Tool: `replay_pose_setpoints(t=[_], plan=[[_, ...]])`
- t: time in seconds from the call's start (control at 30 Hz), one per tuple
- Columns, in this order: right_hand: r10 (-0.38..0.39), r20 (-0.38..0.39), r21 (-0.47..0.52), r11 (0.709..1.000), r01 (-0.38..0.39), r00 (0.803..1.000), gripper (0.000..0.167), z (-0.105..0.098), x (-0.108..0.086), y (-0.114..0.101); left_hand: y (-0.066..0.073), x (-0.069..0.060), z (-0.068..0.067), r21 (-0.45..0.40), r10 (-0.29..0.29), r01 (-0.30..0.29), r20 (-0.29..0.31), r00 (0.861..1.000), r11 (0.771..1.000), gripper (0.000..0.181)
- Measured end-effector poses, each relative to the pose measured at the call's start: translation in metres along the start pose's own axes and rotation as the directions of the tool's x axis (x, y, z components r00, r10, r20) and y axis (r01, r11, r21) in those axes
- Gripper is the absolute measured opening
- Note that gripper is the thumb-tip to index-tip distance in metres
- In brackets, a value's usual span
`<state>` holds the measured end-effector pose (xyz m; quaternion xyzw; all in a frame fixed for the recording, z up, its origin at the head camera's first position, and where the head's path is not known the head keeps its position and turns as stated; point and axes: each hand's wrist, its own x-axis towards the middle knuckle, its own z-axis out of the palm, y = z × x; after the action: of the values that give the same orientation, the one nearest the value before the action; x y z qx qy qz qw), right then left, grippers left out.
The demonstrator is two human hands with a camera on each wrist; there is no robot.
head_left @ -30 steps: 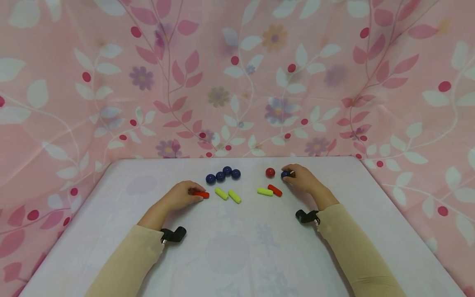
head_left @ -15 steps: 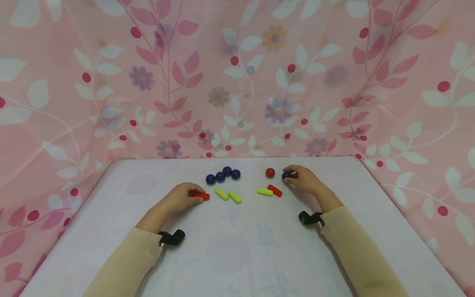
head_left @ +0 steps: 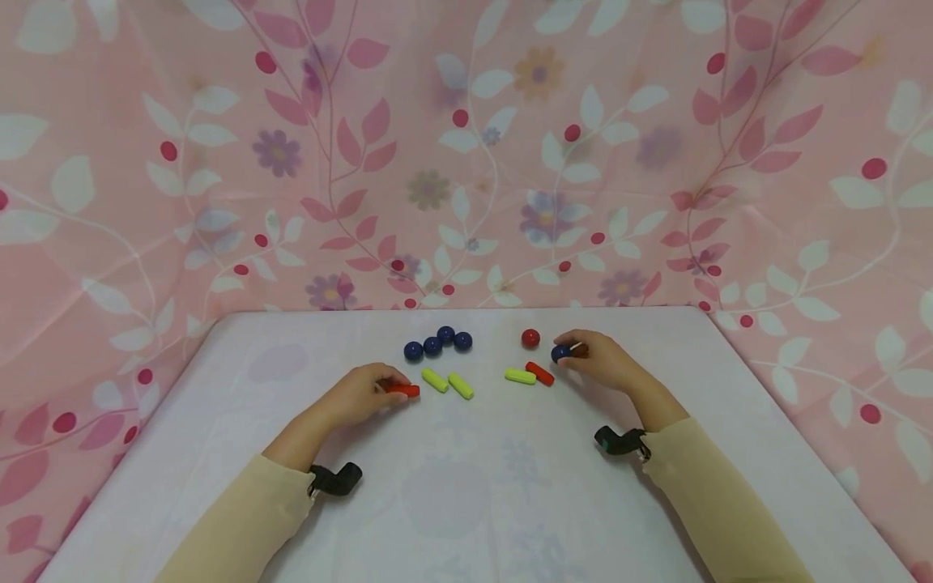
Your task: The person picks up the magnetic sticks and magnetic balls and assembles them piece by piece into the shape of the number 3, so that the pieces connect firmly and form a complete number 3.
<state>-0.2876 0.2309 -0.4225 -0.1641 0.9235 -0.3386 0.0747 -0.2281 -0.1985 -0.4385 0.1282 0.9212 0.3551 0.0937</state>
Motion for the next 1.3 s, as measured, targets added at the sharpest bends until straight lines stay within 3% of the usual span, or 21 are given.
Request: replay_pose_setpoints(t=[0.2, 0.57, 0.93, 1.3], plan=[[-0.026, 0.029, 0.01, 1.0, 0.026, 0.999, 0.039, 0.001, -0.01, -0.007, 0.001, -0.004, 0.004, -0.005, 0.006, -0.006, -0.002, 1.0, 1.0, 0.023], [-0.09, 0.128, 0.109, 0.991, 0.076, 0.988, 0.035, 0.006, -0.022, -0.02, 0.014, -0.008, 0.014, -0.021, 0.104, -0.103, 0.027, 0.994, 0.994, 0.022], [-0.114, 0.231, 0.166, 0.983, 0.077, 0.966, 0.034, 0.014, -0.036, -0.032, 0.031, -0.013, 0.029, -0.007, 0.221, -0.221, 0.054, 0.974, 0.975, 0.018], [-0.134, 0.274, 0.164, 0.982, 0.091, 0.952, 0.038, 0.023, -0.041, -0.035, 0.043, -0.008, 0.045, -0.024, 0.244, -0.242, 0.106, 0.964, 0.97, 0.014]])
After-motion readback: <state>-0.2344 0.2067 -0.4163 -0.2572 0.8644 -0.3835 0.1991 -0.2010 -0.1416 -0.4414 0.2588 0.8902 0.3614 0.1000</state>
